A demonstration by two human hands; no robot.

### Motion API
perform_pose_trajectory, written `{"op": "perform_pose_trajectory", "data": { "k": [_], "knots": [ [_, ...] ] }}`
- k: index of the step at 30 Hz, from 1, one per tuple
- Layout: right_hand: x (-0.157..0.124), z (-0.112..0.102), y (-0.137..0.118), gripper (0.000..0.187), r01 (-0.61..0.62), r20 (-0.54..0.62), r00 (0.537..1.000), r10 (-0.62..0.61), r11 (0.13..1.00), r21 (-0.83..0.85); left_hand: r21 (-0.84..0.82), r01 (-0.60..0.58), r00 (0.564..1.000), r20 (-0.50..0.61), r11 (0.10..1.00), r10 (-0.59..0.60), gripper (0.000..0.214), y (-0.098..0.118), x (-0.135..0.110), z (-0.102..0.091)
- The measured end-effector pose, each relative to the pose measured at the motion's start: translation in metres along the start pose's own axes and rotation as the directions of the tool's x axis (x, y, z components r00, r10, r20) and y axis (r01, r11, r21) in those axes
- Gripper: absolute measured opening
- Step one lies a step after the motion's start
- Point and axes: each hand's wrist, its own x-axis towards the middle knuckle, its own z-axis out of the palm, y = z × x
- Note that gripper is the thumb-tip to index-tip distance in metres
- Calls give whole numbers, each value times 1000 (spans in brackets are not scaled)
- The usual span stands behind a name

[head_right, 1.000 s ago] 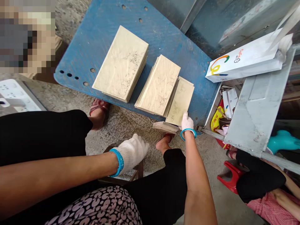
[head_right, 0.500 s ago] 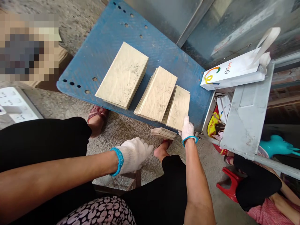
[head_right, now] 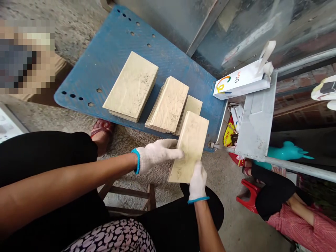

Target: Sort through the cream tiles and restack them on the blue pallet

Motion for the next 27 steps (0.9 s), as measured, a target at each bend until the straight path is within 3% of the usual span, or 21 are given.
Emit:
{"op": "perform_pose_trajectory", "data": {
  "k": [2, 4, 9, 11, 13, 15, 17, 19, 21, 23, 27],
  "knots": [
    [-23, 2, 13, 57, 87, 18, 996, -86, 993, -74, -276, 21, 1000, 9, 961, -19, 51, -6, 2, 1],
    [-40, 5, 24, 52, 148, 71, 988, -139, 980, -136, -451, 47, 999, 1, 891, -52, 58, -11, 1, 1],
    [-46, 3, 35, 44, 293, 282, 935, -216, 918, -266, -534, 68, 987, -90, 843, -136, 56, -19, -14, -2],
    [-33, -6, 26, 42, 372, 284, 912, -295, 887, -274, -464, 76, 983, -113, 882, -144, 51, -21, -19, -3],
    [-18, -17, 8, 54, 436, 234, 893, -384, 867, -241, -297, 110, 975, -153, 949, -161, 40, -24, -23, -3],
    [-8, -27, -18, 68, 509, 290, 851, -439, 825, -246, -76, 146, 972, -176, 986, -157, 28, -27, -27, -1],
    [-5, -34, -47, 76, 615, 402, 782, -476, 690, -381, 117, 140, 985, -118, 983, -126, 20, -31, -31, 2],
    [-10, -37, -71, 72, 713, 582, 695, -423, 515, -476, 264, 60, 998, 7, 963, -64, 19, -34, -36, 3],
    [-18, -37, -84, 58, 787, 734, 598, -322, 409, -462, 384, -64, 990, 138, 921, 11, 23, -38, -40, 3],
    [-25, -35, -85, 39, 808, 807, 545, -226, 400, -434, 475, -154, 974, 220, 866, 53, 29, -45, -44, 2],
    [-33, -35, -60, 23, 792, 840, 526, -135, 438, -426, 607, -196, 962, 272, 770, 30, 37, -60, -43, 0]
  ]
}}
